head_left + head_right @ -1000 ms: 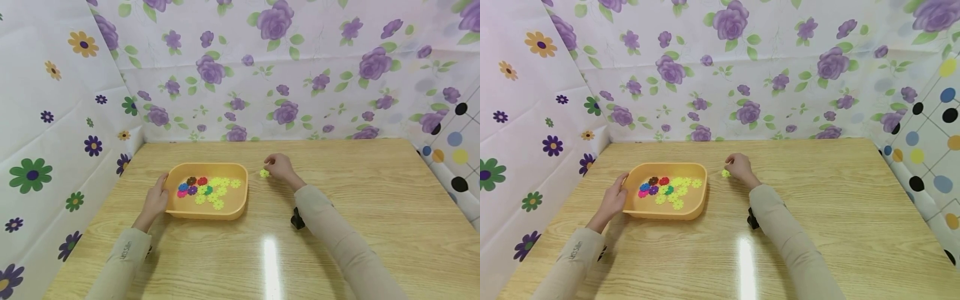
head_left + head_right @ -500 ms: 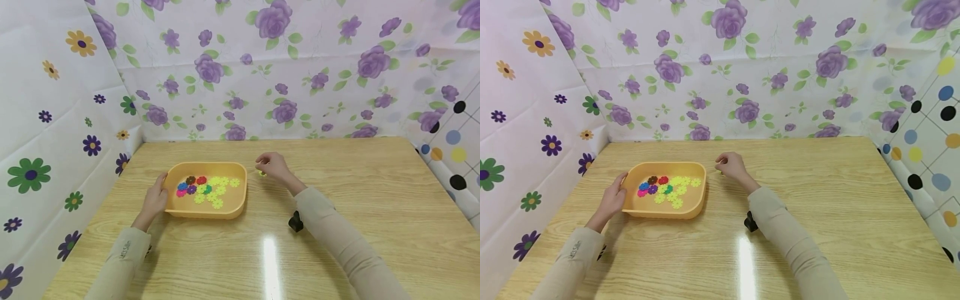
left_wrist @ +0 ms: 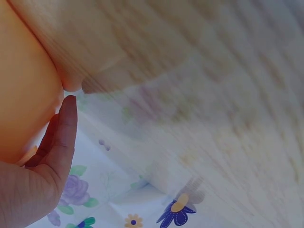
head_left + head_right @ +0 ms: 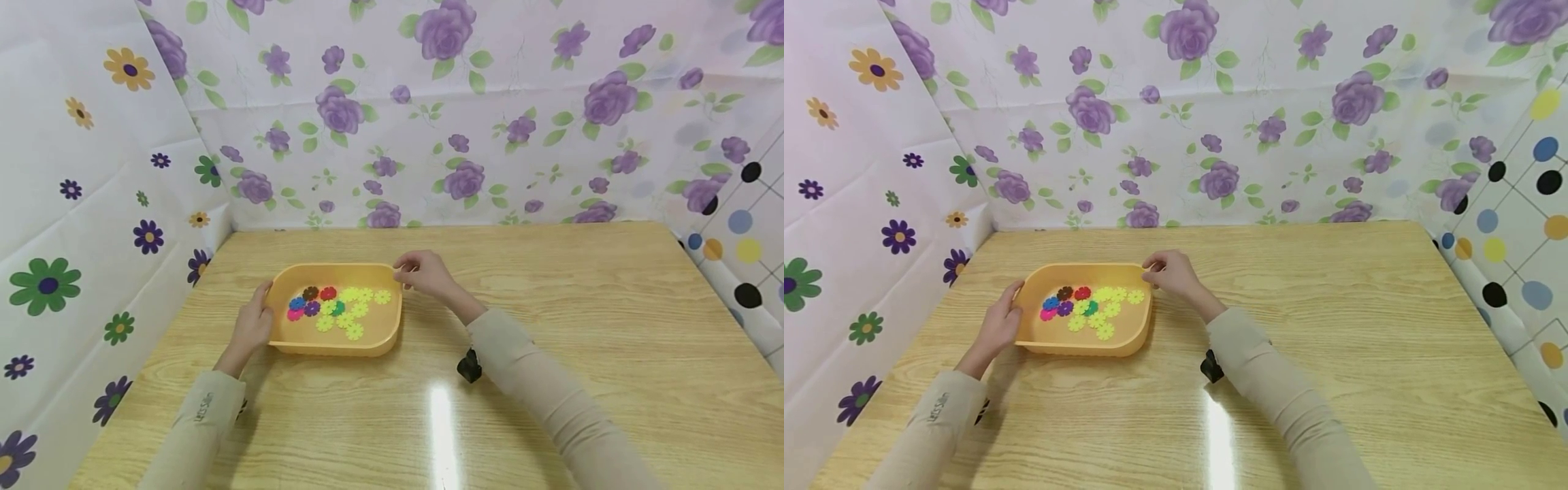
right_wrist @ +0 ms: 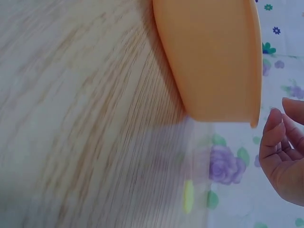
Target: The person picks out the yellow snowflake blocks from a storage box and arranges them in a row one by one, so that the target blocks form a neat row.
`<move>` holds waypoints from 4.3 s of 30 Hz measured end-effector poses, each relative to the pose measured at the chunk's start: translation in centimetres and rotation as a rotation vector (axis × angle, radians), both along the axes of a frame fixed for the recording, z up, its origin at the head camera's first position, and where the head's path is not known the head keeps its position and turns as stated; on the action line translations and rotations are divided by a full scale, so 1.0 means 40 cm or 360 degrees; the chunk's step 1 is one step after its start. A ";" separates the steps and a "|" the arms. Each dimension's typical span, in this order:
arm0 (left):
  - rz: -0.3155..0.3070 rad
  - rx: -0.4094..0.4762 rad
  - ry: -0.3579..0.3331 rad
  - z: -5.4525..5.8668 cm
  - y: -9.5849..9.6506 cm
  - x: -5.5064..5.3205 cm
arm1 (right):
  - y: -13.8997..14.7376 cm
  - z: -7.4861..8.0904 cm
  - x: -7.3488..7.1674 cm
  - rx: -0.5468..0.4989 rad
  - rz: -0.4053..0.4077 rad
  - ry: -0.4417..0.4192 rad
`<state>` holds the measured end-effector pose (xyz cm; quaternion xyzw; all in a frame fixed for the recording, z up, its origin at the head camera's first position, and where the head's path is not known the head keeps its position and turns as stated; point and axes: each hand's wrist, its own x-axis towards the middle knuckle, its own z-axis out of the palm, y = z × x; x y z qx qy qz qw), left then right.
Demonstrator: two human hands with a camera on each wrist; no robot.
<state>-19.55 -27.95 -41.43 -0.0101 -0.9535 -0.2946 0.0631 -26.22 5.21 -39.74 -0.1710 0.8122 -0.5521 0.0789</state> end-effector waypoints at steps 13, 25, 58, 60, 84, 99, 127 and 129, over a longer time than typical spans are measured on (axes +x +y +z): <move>0.0001 0.0006 0.0017 -0.004 -0.006 0.003 | -0.091 0.012 0.029 -0.0025 0.0149 0.0013; 0.0008 0.0003 0.0054 -0.007 -0.008 0.005 | -0.179 0.002 0.055 -0.0016 0.0224 0.0046; 0.0015 0.0033 0.0022 -0.002 -0.001 -0.002 | -0.252 -0.061 0.033 0.0718 0.0226 -0.0173; 0.0011 0.0036 0.0021 -0.001 -0.003 -0.002 | -0.255 -0.061 0.031 0.0728 0.0216 -0.0194; 0.0028 0.0037 0.0005 -0.005 -0.006 0.003 | -0.265 -0.069 0.032 0.0877 0.0222 -0.0078; 0.0016 0.0036 0.0025 -0.007 0.001 0.000 | -0.257 -0.068 0.033 0.0857 0.0172 -0.0119; 0.0023 0.0019 0.0067 -0.008 0.002 0.001 | -0.250 -0.052 0.037 0.0446 0.0245 -0.0051; 0.0022 0.0021 0.0076 -0.010 0.001 0.000 | -0.249 -0.052 0.036 0.0417 0.0248 -0.0036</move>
